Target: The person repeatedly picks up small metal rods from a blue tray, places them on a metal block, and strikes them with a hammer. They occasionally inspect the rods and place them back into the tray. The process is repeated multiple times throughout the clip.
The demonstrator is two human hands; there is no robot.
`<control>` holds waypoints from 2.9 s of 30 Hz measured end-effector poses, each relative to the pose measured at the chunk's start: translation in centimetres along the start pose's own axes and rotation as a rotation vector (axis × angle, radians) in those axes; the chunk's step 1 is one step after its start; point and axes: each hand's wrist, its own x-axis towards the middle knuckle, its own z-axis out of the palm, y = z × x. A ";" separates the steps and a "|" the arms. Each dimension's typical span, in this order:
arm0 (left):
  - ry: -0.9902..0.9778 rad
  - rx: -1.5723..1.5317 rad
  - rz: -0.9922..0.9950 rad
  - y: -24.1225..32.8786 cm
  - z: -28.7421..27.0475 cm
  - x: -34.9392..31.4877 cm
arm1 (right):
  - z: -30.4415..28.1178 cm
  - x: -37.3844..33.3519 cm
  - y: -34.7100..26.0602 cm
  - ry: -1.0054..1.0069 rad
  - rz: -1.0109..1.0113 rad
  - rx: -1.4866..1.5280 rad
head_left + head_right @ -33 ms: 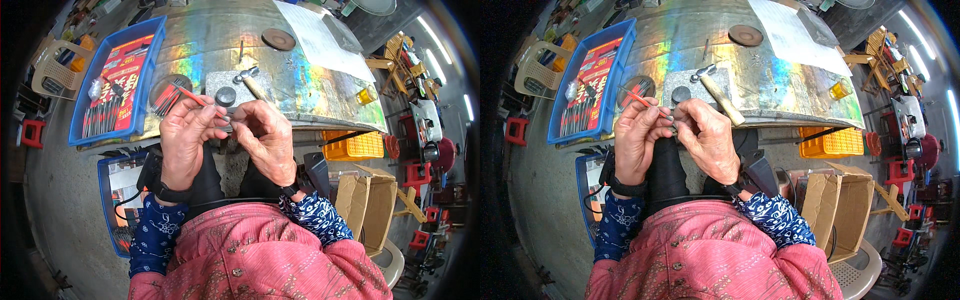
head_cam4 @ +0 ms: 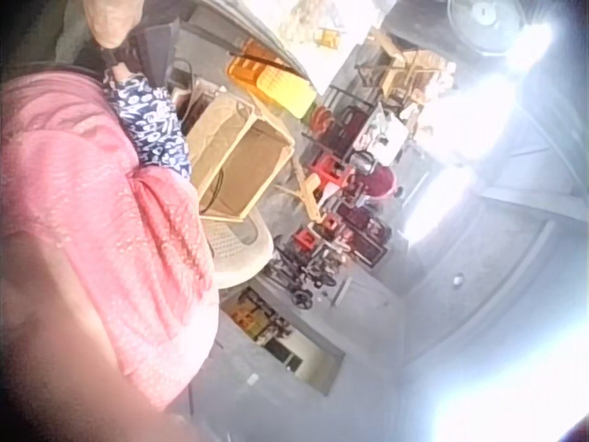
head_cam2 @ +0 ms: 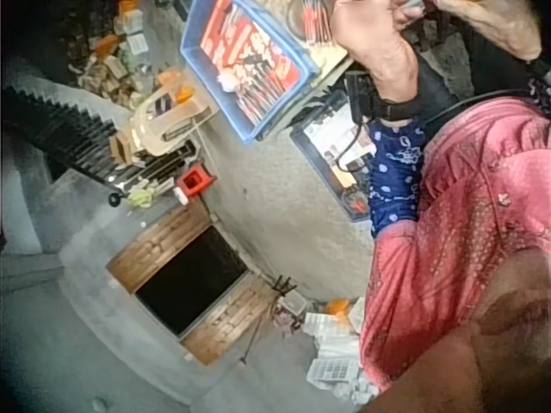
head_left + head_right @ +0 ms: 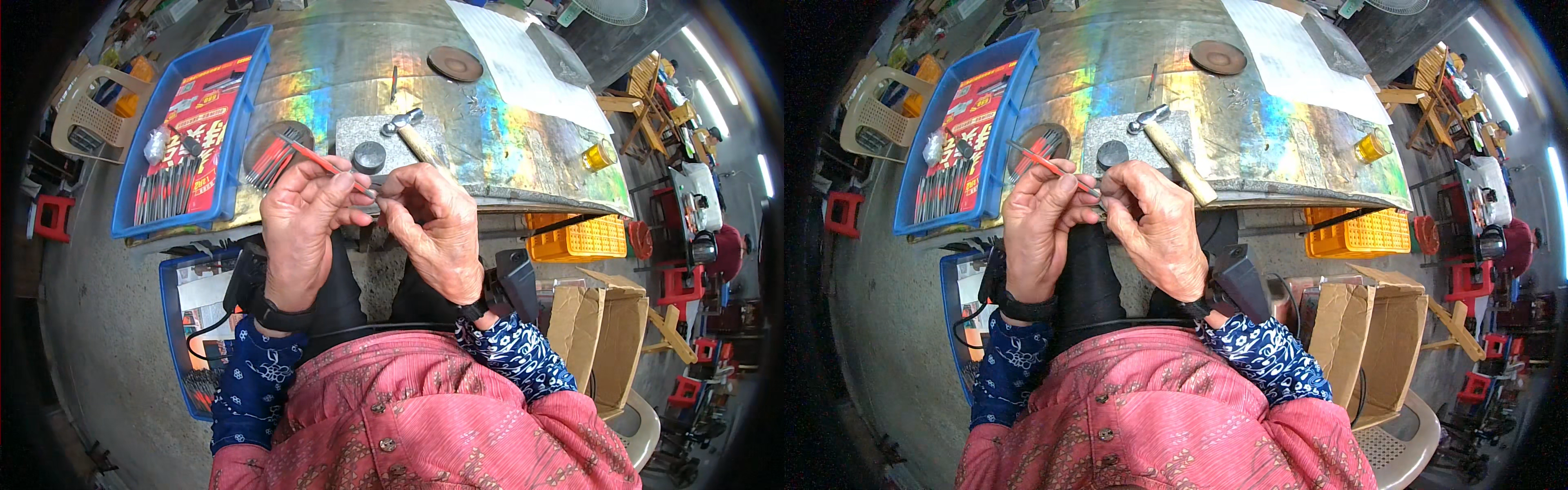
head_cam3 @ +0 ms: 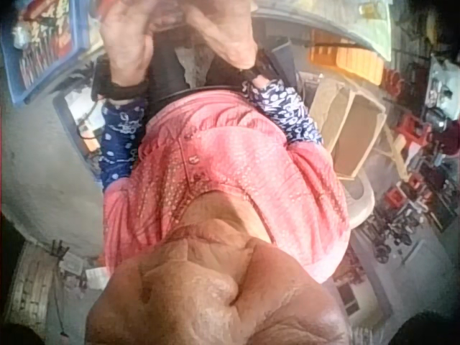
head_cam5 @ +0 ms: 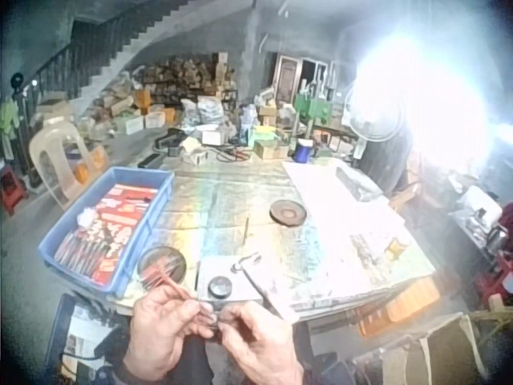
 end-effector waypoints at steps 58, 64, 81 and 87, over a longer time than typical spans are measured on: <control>0.015 0.565 0.232 -3.0 -1.1 6.0 | -4.2 0.3 6.4 0.041 0.001 -0.889; 0.024 0.592 0.229 -2.9 -0.9 6.0 | -4.1 0.4 6.3 0.043 0.015 -0.887; 0.015 0.994 0.590 -2.8 0.2 5.5 | -7.2 2.2 0.5 0.091 -0.186 -0.694; 0.035 0.980 0.626 -3.1 0.2 5.5 | -7.6 2.4 -4.7 0.012 -0.197 -0.662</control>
